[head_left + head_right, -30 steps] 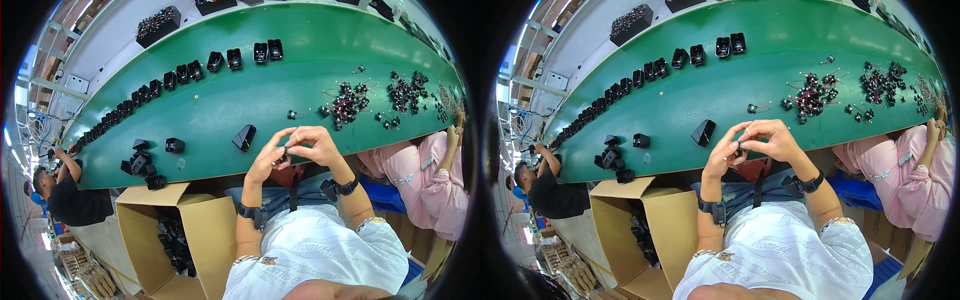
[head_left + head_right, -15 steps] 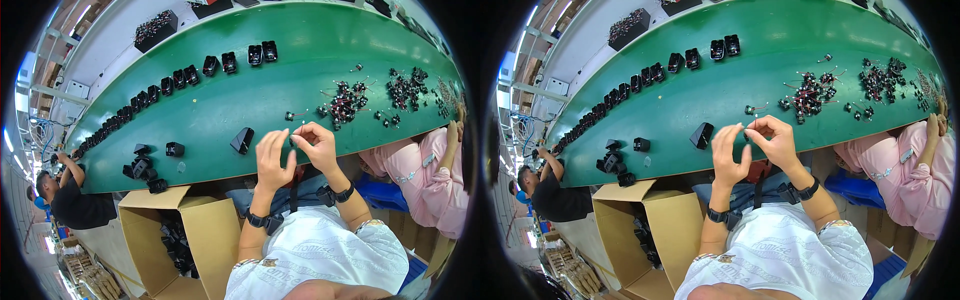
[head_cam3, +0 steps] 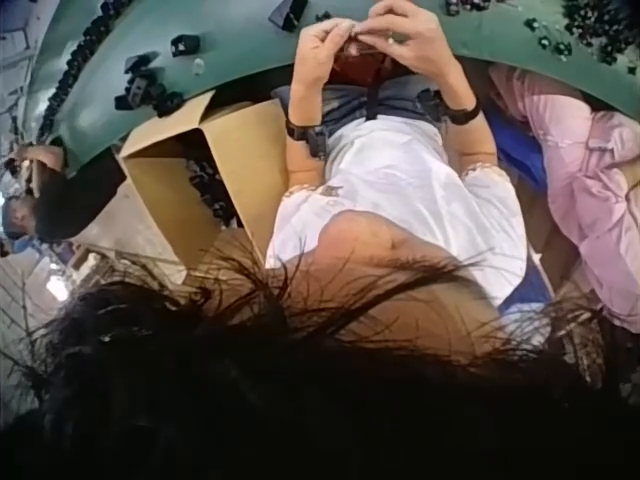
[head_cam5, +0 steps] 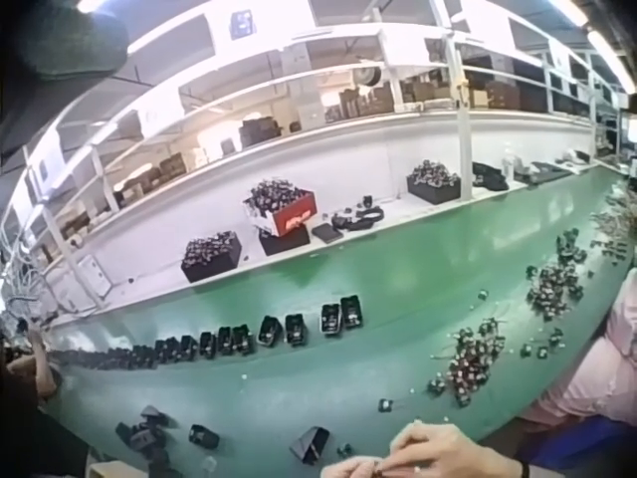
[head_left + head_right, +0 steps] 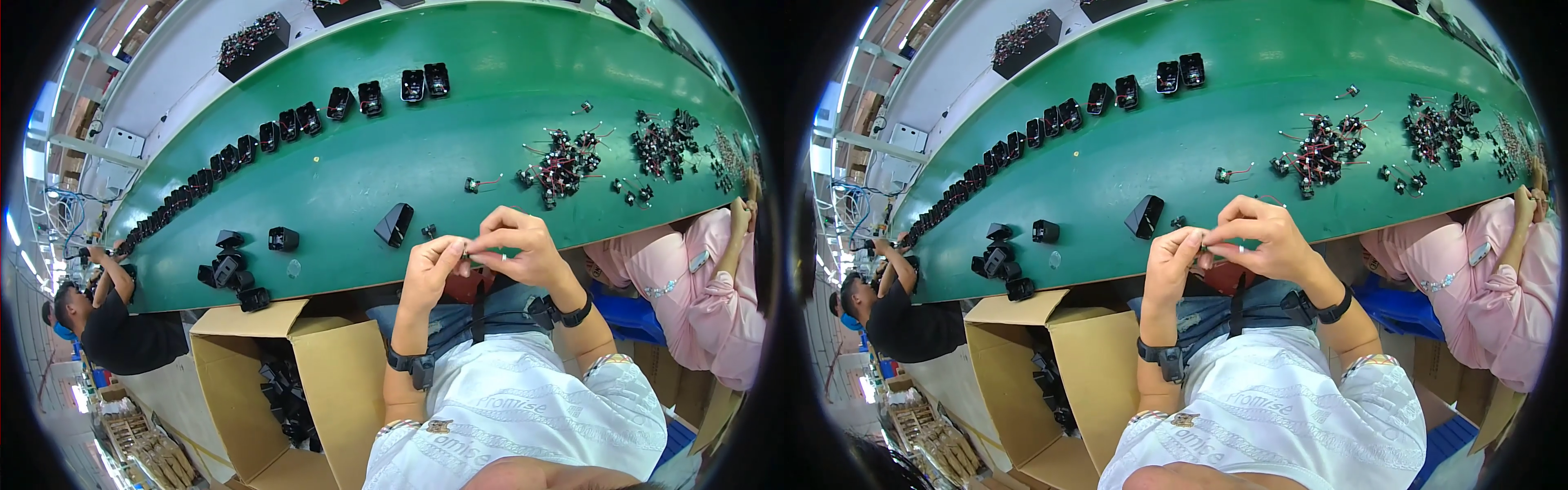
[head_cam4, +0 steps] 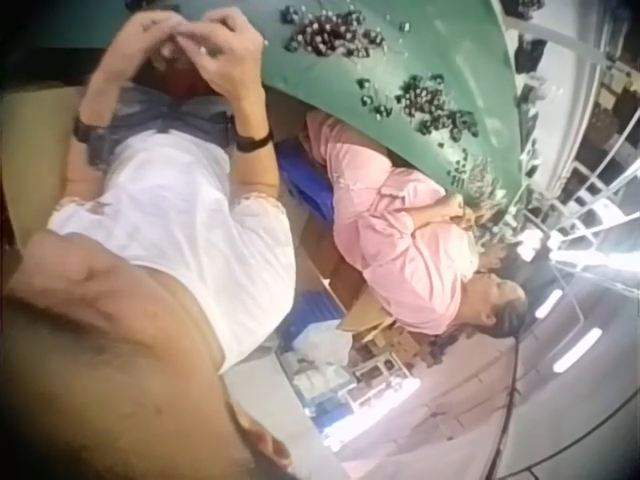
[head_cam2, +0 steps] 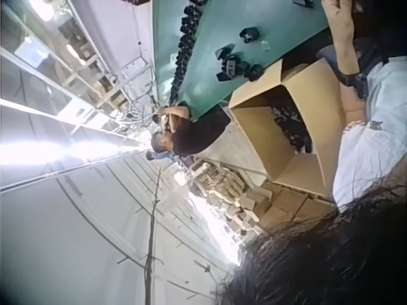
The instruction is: Assembling small black plastic components on an industrial production line.
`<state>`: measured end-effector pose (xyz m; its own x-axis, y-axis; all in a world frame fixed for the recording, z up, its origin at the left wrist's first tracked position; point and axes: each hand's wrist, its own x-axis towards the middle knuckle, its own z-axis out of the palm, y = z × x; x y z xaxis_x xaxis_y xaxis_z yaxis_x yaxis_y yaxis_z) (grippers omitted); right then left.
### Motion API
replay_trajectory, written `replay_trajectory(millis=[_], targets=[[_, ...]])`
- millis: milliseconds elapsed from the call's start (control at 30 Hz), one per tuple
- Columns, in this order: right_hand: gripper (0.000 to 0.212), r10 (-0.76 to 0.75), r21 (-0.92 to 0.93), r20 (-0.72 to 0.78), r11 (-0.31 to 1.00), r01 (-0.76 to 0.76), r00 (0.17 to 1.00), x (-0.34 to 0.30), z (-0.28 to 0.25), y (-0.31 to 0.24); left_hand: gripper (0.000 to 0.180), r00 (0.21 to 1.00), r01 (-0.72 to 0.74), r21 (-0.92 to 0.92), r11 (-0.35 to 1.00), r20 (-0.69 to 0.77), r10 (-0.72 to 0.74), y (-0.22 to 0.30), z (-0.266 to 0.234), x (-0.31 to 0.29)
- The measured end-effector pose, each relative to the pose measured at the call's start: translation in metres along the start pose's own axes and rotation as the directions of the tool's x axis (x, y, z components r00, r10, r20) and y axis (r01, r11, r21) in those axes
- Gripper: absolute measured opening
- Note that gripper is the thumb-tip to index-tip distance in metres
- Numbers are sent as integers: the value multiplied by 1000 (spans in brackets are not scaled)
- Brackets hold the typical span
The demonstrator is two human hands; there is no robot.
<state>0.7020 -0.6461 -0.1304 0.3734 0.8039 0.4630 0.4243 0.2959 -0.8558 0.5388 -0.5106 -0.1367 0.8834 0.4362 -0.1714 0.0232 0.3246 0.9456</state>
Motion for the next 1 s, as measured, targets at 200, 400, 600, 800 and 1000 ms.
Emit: replay_trajectory(millis=[200, 400, 600, 800, 1000], targets=[[24, -92, -193, 90, 975, 108, 992, 0, 10, -7, 41, 999, 50, 222, 974, -7, -50, 3, -2, -4], [19, -122, -281, 128, 947, 154, 984, -3, 20, -9, 31, 993, 122, 402, 908, -47, -113, 22, 4, -9], [12, 90, -28, -18, 996, -90, 996, -9, 12, -10, 59, 797, -160, 903, 398, -119, 592, 51, -30, -14], [8, 186, 93, -77, 980, -179, 980, -21, 13, 4, 73, 947, -204, 948, 246, 127, 296, 47, -73, 3], [9, 159, 65, -27, 985, -157, 987, -11, 12, 5, 62, 911, -149, 861, 486, -72, 407, 14, -75, 14]])
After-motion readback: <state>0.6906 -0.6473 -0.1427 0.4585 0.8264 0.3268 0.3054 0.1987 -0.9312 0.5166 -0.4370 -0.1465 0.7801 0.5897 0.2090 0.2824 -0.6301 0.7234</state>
